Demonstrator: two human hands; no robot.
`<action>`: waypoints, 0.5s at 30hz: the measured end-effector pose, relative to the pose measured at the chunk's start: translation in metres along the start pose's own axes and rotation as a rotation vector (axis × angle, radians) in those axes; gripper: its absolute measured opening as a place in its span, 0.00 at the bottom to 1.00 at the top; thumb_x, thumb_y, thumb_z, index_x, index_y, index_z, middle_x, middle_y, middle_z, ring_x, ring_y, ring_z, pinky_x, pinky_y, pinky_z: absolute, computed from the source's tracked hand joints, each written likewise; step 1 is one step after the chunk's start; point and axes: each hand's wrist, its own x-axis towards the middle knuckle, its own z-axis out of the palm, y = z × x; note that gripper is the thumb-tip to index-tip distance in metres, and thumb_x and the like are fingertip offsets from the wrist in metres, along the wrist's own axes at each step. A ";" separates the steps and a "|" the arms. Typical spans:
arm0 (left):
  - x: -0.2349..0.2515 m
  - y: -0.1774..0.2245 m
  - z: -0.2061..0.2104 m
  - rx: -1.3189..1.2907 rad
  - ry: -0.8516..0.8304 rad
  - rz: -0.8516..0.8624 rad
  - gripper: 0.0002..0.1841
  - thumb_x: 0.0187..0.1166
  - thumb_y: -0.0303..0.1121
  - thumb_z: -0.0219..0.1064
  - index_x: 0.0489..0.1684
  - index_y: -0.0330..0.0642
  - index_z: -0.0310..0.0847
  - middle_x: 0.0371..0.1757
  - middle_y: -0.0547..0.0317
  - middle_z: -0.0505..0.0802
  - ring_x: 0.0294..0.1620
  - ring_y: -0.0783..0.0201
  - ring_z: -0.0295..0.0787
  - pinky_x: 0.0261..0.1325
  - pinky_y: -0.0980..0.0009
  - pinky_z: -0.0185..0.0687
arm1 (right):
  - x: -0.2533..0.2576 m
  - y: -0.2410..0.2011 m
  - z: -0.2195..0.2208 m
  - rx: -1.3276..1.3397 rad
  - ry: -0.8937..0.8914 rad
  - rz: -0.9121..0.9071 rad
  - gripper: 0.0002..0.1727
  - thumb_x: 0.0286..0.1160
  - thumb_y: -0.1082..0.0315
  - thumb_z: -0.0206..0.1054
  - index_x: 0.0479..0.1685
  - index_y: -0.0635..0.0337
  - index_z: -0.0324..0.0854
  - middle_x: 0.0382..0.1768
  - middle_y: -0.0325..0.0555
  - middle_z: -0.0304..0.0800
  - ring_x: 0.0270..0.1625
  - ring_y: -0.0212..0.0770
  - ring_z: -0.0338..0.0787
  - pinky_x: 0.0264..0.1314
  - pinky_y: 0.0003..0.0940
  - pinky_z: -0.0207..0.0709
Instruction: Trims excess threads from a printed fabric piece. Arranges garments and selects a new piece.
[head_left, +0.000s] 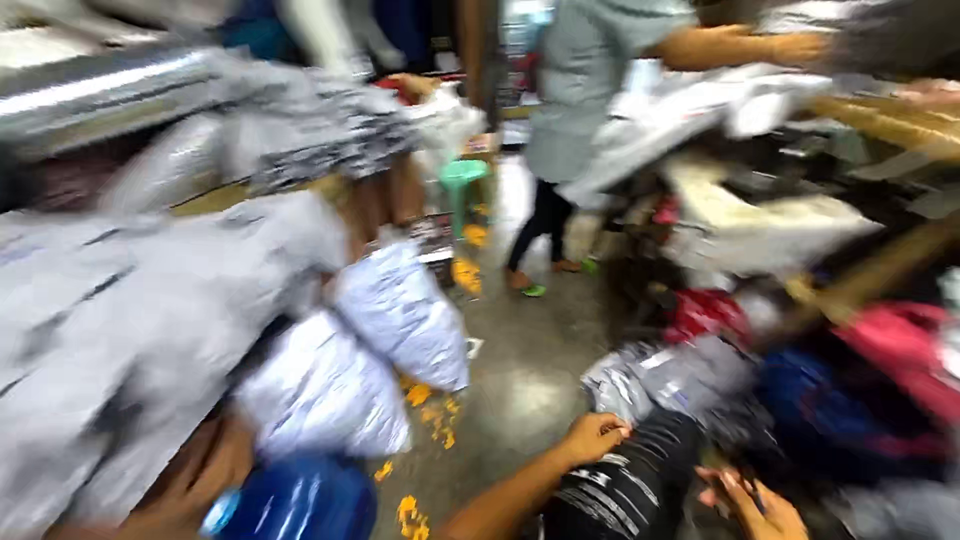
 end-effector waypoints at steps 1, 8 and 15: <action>0.010 0.015 0.021 0.058 -0.162 0.109 0.17 0.88 0.33 0.58 0.60 0.28 0.85 0.55 0.40 0.94 0.55 0.54 0.93 0.67 0.56 0.85 | -0.011 -0.004 -0.004 -0.003 0.098 -0.022 0.21 0.91 0.66 0.48 0.56 0.76 0.83 0.40 0.47 0.94 0.39 0.30 0.92 0.49 0.31 0.87; 0.041 0.034 0.096 0.111 -0.708 0.156 0.15 0.87 0.29 0.58 0.56 0.28 0.87 0.53 0.46 0.95 0.51 0.61 0.94 0.63 0.62 0.88 | -0.099 -0.040 -0.063 -0.246 0.720 -0.029 0.20 0.89 0.68 0.49 0.56 0.65 0.87 0.39 0.43 0.91 0.34 0.28 0.85 0.41 0.26 0.81; 0.020 0.033 0.136 0.146 -0.916 -0.012 0.15 0.87 0.24 0.53 0.57 0.21 0.83 0.53 0.39 0.94 0.50 0.60 0.94 0.60 0.63 0.87 | -0.175 -0.104 -0.150 -0.613 1.351 -0.066 0.13 0.78 0.67 0.62 0.47 0.62 0.91 0.36 0.42 0.88 0.36 0.29 0.84 0.41 0.27 0.80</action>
